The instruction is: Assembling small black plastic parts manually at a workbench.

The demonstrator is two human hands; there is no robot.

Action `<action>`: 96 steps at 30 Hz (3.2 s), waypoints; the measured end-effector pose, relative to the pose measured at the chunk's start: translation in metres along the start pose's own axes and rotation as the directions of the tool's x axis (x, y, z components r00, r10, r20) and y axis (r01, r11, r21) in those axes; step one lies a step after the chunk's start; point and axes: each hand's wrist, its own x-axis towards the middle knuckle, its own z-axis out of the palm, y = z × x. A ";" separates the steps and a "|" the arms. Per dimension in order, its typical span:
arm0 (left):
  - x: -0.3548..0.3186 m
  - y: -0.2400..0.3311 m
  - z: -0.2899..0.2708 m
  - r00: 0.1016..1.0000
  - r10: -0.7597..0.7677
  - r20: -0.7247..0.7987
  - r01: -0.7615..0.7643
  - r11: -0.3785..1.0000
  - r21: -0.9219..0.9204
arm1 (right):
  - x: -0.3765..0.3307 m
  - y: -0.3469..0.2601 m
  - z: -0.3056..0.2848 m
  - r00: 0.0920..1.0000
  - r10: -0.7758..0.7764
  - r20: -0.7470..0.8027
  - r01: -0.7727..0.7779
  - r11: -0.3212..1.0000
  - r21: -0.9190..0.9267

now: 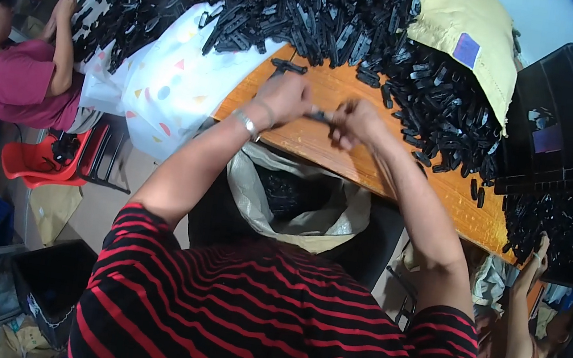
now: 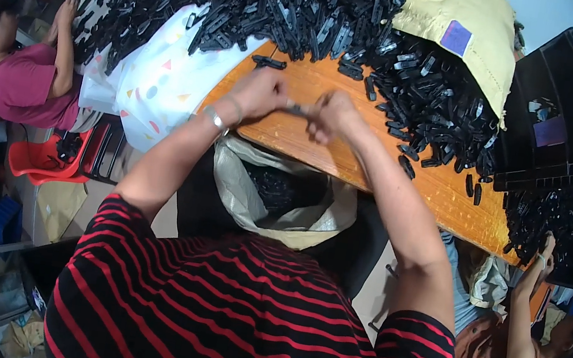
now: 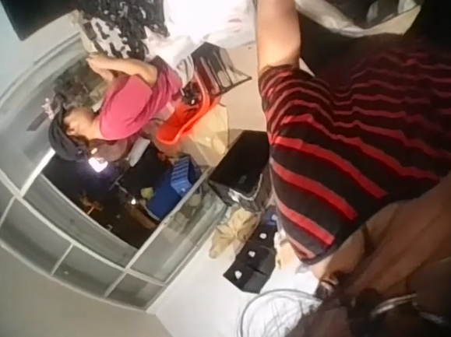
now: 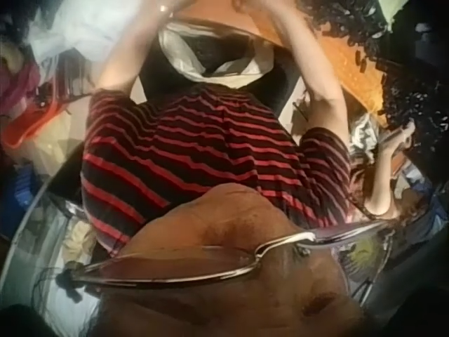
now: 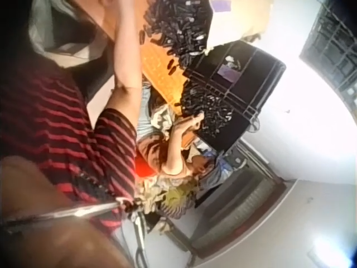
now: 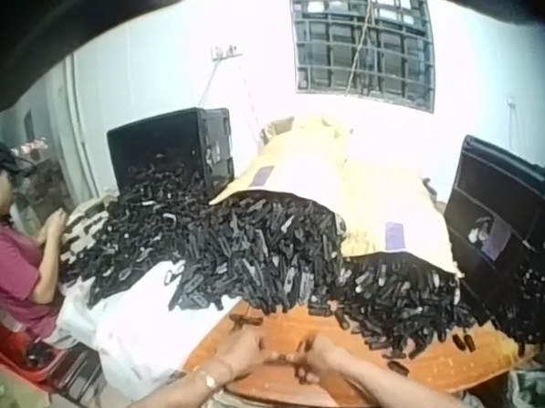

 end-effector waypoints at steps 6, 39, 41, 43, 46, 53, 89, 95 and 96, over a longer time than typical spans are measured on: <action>-0.036 -0.016 -0.013 0.915 0.153 -0.374 -0.144 0.988 0.052 | -0.056 0.016 -0.005 0.996 -0.084 -0.015 0.076 0.956 -0.282; -0.002 0.014 0.014 0.999 -0.024 0.039 0.043 0.242 -0.969 | -0.007 0.008 0.003 0.900 -0.342 -0.271 0.427 0.818 0.385; -0.003 0.006 0.019 0.996 0.034 -0.080 -0.086 0.409 -0.909 | -0.009 0.008 -0.006 0.918 -0.276 -0.285 0.376 0.835 0.402; -0.006 -0.006 0.020 0.976 0.115 -0.186 -0.218 0.553 -0.804 | -0.015 0.010 -0.008 0.923 -0.242 -0.300 0.353 0.841 0.409; -0.010 -0.014 0.015 0.976 0.142 -0.168 -0.210 0.824 -0.526 | -0.018 0.023 -0.007 0.921 -0.240 -0.306 0.351 0.853 0.387; -0.005 -0.001 0.008 0.999 0.004 -0.052 -0.046 0.546 -0.836 | -0.014 0.023 0.002 0.943 -0.223 -0.249 0.302 0.888 0.348; 0.021 0.024 0.028 0.821 0.513 -0.249 -0.473 0.857 0.206 | -0.049 0.042 -0.007 0.989 -0.131 -0.066 0.138 0.984 0.115; 0.001 0.009 0.022 0.755 0.641 -0.141 -0.628 0.768 0.131 | -0.065 0.047 -0.017 0.989 -0.118 -0.086 0.126 0.987 0.097; -0.002 0.011 0.025 0.783 0.564 -0.261 -0.570 0.819 0.058 | -0.066 0.049 -0.018 0.988 -0.112 -0.108 0.123 0.987 0.105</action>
